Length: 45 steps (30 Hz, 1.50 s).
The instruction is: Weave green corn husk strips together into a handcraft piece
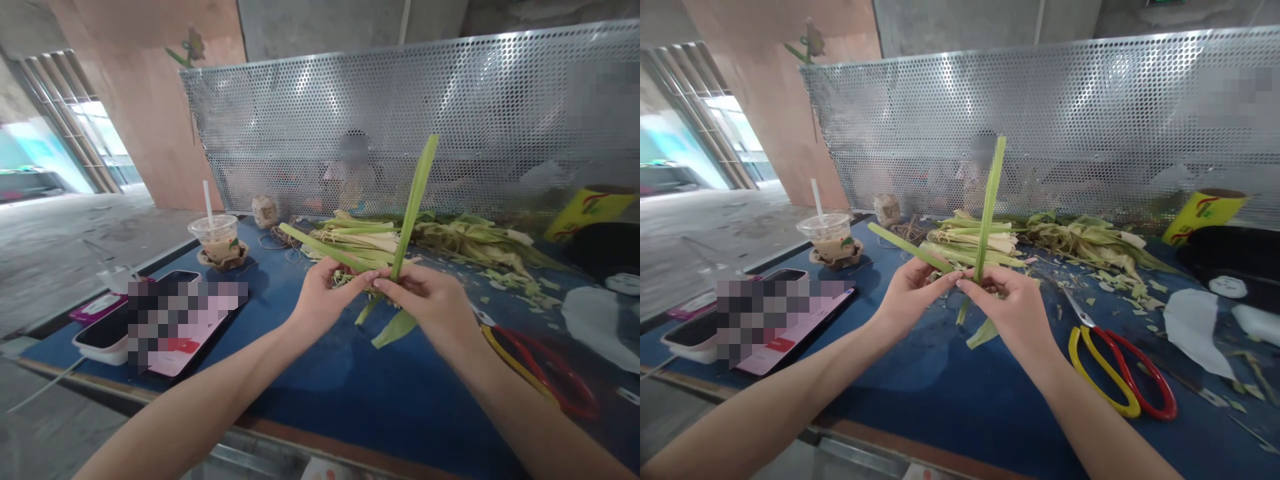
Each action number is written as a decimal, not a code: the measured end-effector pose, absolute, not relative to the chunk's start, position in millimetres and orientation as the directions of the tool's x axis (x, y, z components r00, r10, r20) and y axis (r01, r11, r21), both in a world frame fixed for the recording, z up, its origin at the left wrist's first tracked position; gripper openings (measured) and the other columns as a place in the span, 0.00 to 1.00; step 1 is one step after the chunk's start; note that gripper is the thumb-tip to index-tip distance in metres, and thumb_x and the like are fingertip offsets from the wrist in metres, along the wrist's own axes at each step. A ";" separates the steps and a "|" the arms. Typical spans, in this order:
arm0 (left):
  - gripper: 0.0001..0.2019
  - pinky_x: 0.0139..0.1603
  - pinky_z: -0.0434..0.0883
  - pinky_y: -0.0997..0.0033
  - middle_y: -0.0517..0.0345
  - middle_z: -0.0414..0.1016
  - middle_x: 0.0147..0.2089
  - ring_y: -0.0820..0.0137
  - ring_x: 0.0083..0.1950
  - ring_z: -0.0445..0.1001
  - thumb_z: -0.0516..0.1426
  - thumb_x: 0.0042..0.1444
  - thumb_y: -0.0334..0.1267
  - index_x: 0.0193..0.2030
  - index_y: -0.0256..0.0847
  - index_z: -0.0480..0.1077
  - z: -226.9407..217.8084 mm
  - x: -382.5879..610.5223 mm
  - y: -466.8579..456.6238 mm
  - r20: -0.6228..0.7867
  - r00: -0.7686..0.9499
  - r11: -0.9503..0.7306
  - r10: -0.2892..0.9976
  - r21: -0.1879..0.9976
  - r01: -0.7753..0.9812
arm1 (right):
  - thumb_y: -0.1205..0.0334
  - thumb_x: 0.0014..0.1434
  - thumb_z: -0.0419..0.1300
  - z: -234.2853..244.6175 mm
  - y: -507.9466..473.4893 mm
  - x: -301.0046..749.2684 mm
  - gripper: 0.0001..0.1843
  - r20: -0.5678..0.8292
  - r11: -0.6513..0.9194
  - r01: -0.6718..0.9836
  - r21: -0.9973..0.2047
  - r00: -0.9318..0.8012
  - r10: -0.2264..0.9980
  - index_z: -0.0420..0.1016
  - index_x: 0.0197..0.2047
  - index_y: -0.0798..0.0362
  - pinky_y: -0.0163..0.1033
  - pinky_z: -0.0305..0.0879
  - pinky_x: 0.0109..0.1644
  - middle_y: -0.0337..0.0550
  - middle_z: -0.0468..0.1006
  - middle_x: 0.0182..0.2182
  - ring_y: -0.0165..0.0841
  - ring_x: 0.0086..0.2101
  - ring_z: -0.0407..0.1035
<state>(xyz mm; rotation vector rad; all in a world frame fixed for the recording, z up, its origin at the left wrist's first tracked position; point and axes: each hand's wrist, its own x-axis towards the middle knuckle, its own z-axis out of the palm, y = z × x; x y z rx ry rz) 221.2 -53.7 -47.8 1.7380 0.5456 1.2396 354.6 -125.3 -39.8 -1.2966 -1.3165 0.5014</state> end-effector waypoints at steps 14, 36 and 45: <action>0.10 0.36 0.66 0.74 0.59 0.71 0.29 0.75 0.32 0.69 0.60 0.46 0.40 0.30 0.36 0.68 -32.6 216.0 -45.5 0.366 0.381 -0.304 0.849 0.928 -0.214 | 0.57 0.44 0.65 -41.2 -119.9 365.5 0.10 0.267 0.249 0.096 -0.964 0.312 0.912 0.79 0.31 0.52 0.37 0.69 0.36 0.41 0.80 0.27 0.33 0.30 0.74; 0.04 0.37 0.62 0.73 0.58 0.70 0.31 0.71 0.36 0.67 0.54 0.49 0.35 0.26 0.38 0.66 -41.5 217.1 -58.0 0.401 0.684 -0.688 0.609 0.697 0.204 | 0.56 0.48 0.62 -41.3 -120.5 373.1 0.14 0.230 0.204 0.325 -0.923 0.043 0.972 0.71 0.39 0.52 0.39 0.70 0.38 0.41 0.77 0.31 0.35 0.35 0.72; 0.08 0.42 0.61 0.72 0.59 0.66 0.29 0.71 0.37 0.66 0.52 0.50 0.33 0.22 0.38 0.66 -25.8 211.9 -55.5 0.378 0.739 -0.602 0.558 0.797 0.047 | 0.60 0.45 0.64 -32.3 -121.3 381.1 0.13 0.263 0.247 0.256 -0.935 0.028 0.964 0.72 0.37 0.52 0.40 0.69 0.45 0.43 0.78 0.36 0.36 0.40 0.72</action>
